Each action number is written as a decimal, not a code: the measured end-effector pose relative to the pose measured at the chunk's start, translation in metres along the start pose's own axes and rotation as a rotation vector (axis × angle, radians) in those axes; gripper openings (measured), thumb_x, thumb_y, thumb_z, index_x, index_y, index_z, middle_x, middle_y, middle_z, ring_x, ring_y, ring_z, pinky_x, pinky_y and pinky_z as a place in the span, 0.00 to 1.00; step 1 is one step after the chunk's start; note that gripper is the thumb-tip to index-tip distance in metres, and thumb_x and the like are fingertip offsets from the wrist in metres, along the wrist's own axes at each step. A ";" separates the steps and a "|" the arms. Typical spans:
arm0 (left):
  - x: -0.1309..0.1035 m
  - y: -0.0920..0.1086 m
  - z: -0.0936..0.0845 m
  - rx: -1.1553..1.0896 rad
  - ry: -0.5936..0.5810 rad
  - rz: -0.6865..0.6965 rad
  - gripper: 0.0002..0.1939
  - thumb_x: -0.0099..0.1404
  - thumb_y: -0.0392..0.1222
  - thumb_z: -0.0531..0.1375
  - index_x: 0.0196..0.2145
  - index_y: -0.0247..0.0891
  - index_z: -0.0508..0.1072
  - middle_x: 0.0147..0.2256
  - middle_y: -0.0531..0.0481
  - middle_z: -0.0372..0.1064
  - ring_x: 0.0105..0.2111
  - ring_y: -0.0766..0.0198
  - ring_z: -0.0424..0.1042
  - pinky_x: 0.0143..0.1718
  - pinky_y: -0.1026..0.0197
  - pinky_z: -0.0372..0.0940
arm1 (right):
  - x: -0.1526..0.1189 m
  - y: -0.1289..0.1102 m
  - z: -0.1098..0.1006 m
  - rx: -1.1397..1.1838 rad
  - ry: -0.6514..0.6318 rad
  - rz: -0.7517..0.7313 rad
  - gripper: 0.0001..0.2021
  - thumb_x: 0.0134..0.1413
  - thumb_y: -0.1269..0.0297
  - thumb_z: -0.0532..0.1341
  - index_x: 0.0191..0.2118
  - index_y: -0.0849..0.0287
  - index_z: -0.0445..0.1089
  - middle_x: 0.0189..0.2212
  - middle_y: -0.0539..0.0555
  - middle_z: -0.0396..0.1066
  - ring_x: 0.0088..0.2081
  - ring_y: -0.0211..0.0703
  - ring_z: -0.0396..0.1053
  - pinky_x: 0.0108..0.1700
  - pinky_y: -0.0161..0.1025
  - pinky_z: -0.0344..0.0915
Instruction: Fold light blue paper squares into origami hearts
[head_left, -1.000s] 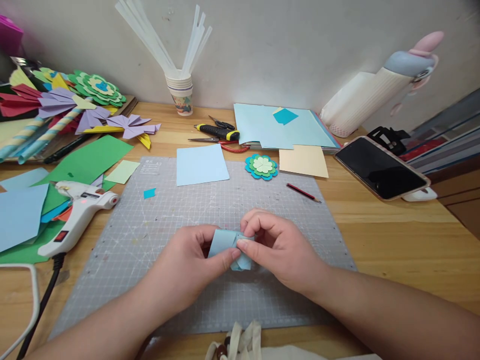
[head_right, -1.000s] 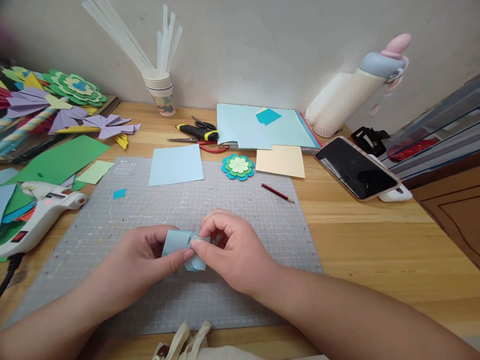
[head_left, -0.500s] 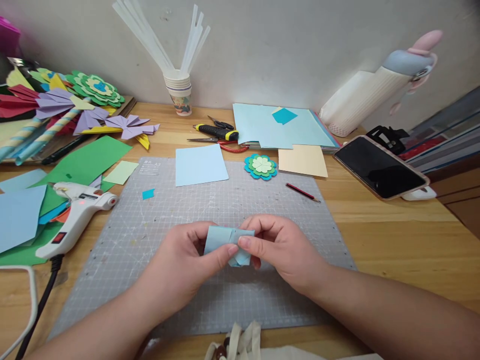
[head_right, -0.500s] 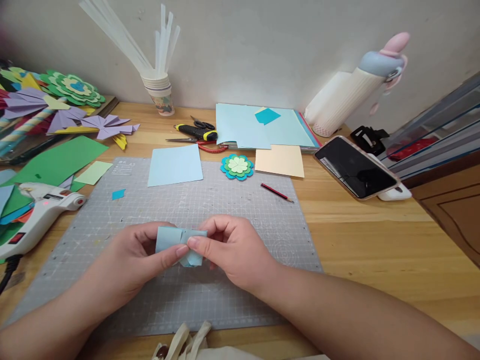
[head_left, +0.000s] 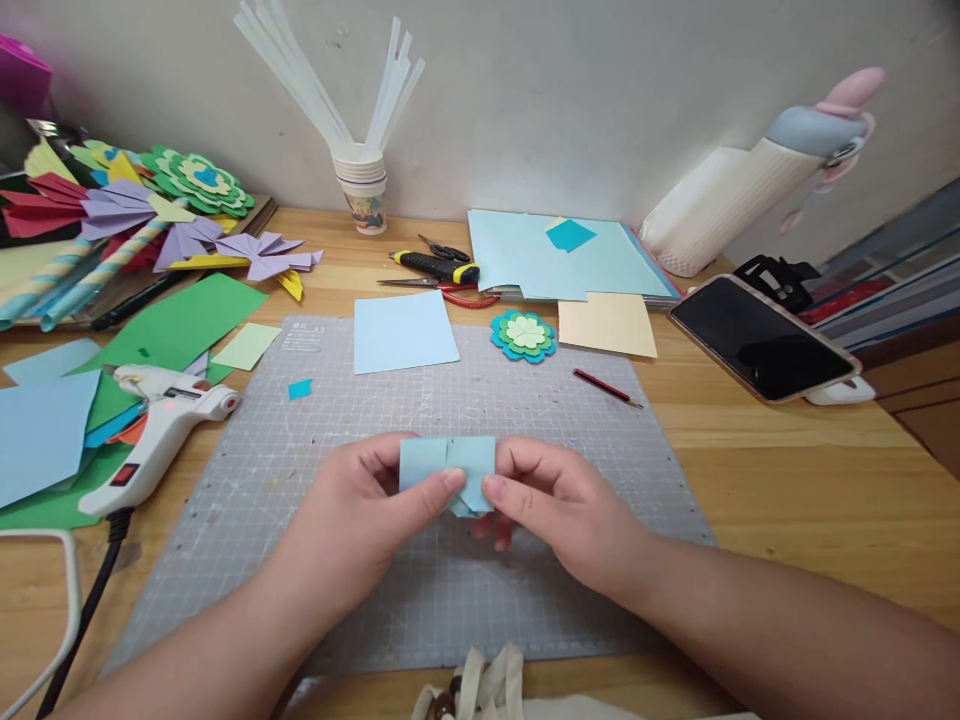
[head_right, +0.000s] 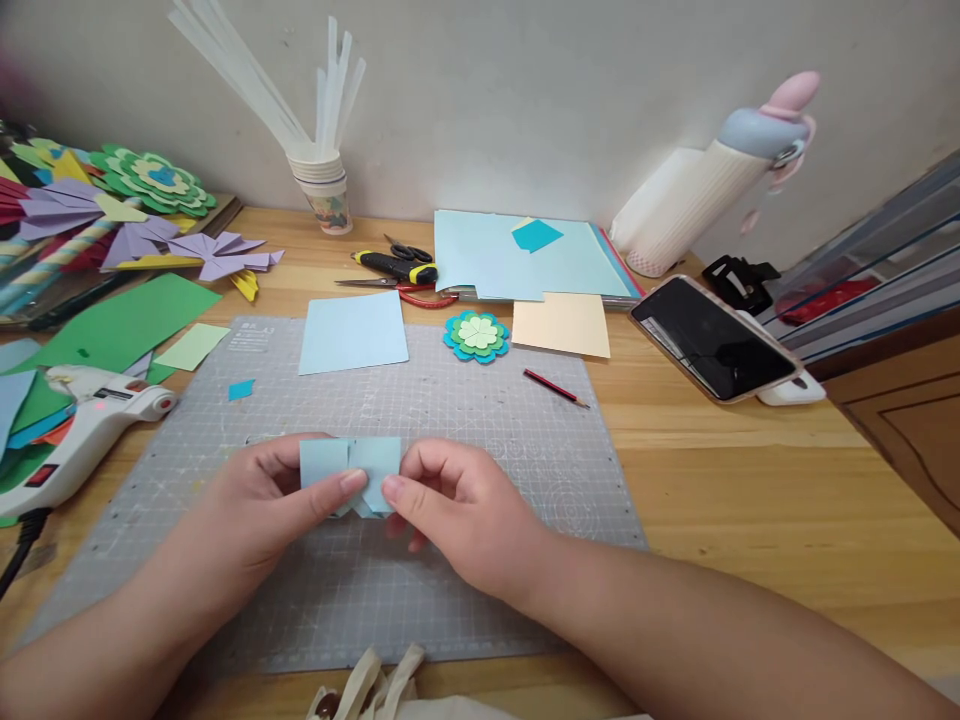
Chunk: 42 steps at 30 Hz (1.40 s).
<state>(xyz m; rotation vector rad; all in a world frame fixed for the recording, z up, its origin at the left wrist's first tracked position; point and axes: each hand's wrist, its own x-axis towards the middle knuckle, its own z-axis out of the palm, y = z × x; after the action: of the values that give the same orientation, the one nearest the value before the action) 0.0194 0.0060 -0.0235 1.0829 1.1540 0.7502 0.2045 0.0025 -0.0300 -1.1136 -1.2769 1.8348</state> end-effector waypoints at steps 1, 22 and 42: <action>0.000 0.000 0.000 -0.023 0.002 0.000 0.10 0.57 0.45 0.66 0.25 0.38 0.74 0.24 0.55 0.74 0.25 0.68 0.69 0.29 0.67 0.63 | 0.000 0.000 0.000 0.009 0.000 0.002 0.20 0.51 0.47 0.64 0.25 0.59 0.63 0.22 0.49 0.66 0.25 0.35 0.65 0.27 0.34 0.64; -0.001 0.004 0.005 -0.118 -0.022 0.008 0.09 0.57 0.40 0.66 0.22 0.38 0.74 0.20 0.58 0.73 0.23 0.70 0.69 0.26 0.69 0.63 | 0.002 -0.002 0.001 0.117 0.003 0.075 0.20 0.43 0.50 0.69 0.23 0.59 0.62 0.19 0.47 0.68 0.23 0.34 0.68 0.27 0.34 0.66; 0.001 -0.003 0.004 -0.195 -0.030 -0.008 0.06 0.57 0.42 0.67 0.25 0.38 0.77 0.24 0.56 0.75 0.24 0.70 0.70 0.30 0.69 0.64 | 0.003 0.002 -0.002 0.044 -0.086 0.039 0.10 0.51 0.61 0.63 0.27 0.60 0.64 0.21 0.47 0.67 0.23 0.34 0.67 0.28 0.34 0.66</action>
<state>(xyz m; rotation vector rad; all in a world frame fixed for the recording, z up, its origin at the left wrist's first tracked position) 0.0238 0.0050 -0.0268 0.9226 1.0364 0.8199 0.2050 0.0058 -0.0331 -1.0537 -1.2645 1.9492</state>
